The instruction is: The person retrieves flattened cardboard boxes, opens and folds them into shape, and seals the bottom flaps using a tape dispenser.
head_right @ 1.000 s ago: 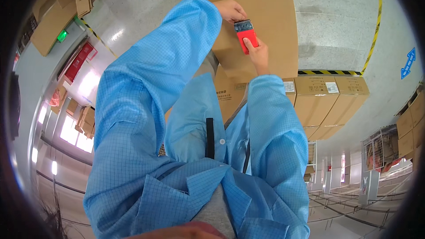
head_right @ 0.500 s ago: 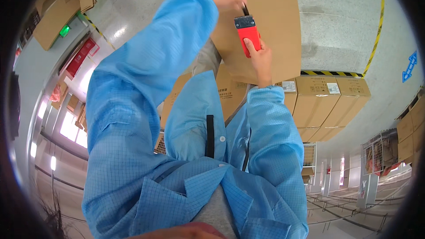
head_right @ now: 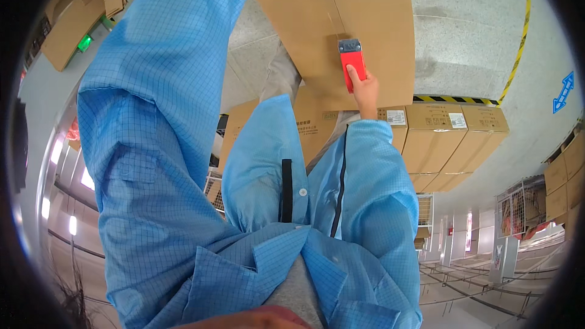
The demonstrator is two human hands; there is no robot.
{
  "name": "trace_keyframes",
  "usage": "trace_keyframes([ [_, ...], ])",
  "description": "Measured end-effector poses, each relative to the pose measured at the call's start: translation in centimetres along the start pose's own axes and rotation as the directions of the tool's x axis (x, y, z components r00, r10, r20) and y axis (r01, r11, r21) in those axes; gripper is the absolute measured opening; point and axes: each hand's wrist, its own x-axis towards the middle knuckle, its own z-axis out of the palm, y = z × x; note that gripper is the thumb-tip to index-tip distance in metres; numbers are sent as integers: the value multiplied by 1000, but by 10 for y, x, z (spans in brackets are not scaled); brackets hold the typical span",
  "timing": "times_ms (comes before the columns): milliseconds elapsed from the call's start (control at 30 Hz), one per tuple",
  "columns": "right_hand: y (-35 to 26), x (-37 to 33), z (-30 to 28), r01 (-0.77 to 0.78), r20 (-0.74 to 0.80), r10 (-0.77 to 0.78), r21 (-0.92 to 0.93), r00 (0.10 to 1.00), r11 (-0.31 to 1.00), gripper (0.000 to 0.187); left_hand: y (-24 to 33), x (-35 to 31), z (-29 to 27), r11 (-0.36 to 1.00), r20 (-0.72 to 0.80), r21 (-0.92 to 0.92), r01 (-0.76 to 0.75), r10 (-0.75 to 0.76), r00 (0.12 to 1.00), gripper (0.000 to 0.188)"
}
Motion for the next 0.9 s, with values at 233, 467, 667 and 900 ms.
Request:
trace_keyframes([
  [233,5,17,6,-47,27,48,-7,999,999,43,-68,46,56,999,22,-46,28,-27,999,23],
  [467,1,24,20,-99,12,99,6,995,995,40,-102,63,109,995,-1,-19,100,-100,995,42],
  [667,19,15,20,-33,-118,38,45,992,998,39,-32,38,126,960,59,4,281,-281,958,71],
  [900,-5,23,25,17,-42,-21,-76,999,997,42,-76,35,113,996,139,-10,85,-83,987,70],
])
